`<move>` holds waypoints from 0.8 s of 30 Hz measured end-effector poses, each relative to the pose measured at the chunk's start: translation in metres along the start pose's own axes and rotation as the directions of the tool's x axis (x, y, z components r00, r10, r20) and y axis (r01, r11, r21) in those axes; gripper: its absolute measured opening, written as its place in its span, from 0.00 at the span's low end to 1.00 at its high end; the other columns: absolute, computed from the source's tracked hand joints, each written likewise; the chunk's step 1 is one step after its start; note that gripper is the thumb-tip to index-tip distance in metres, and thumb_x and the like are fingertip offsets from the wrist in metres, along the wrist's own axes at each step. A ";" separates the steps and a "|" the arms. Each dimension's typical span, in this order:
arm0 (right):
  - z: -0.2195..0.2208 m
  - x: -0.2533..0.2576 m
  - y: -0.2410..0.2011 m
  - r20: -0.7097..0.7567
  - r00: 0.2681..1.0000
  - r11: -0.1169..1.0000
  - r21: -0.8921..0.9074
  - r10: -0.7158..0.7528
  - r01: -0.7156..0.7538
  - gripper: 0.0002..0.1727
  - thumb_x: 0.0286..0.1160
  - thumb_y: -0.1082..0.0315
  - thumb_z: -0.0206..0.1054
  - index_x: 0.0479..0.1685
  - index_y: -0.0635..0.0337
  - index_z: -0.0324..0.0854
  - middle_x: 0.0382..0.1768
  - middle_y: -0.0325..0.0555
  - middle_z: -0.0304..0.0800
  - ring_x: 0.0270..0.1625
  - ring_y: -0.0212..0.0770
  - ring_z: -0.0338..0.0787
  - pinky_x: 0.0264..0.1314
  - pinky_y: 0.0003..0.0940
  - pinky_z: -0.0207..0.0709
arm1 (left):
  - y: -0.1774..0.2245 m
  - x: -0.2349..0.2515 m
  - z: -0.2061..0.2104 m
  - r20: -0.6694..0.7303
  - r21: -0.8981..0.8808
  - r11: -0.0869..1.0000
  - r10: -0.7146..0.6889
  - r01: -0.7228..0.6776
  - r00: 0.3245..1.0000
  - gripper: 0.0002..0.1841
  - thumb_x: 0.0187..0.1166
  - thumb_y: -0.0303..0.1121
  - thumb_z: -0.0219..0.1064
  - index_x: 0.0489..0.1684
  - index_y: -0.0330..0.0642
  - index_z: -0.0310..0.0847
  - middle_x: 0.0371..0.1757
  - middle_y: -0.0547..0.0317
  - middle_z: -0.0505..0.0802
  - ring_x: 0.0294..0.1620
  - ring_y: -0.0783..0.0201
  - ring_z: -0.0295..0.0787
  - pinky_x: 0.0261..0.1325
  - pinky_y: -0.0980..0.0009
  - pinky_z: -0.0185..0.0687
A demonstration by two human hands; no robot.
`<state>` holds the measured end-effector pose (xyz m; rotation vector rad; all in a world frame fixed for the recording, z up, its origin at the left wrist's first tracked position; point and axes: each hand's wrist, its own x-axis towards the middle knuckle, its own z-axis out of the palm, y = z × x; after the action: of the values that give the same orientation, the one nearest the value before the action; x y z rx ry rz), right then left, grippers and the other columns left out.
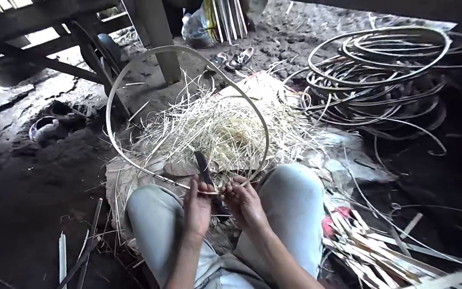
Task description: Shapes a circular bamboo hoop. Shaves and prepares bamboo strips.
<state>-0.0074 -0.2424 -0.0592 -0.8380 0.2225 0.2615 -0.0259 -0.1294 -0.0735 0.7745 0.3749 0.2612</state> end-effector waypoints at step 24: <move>-0.021 -0.012 0.025 0.066 0.998 0.984 -0.178 -0.014 0.025 0.10 0.86 0.78 0.39 0.48 0.58 0.65 0.26 0.34 0.86 0.31 0.30 0.90 0.39 0.25 0.87 | -0.007 -0.012 -0.015 0.056 0.182 0.978 -0.115 0.103 0.992 0.17 0.86 0.21 0.42 0.70 0.32 0.62 0.20 0.72 0.77 0.22 0.74 0.80 0.42 0.73 0.85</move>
<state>-0.0280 -0.2441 -0.0867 -1.0078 0.1315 0.2929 -0.0422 -0.1295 -0.0858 0.9336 0.3800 0.0987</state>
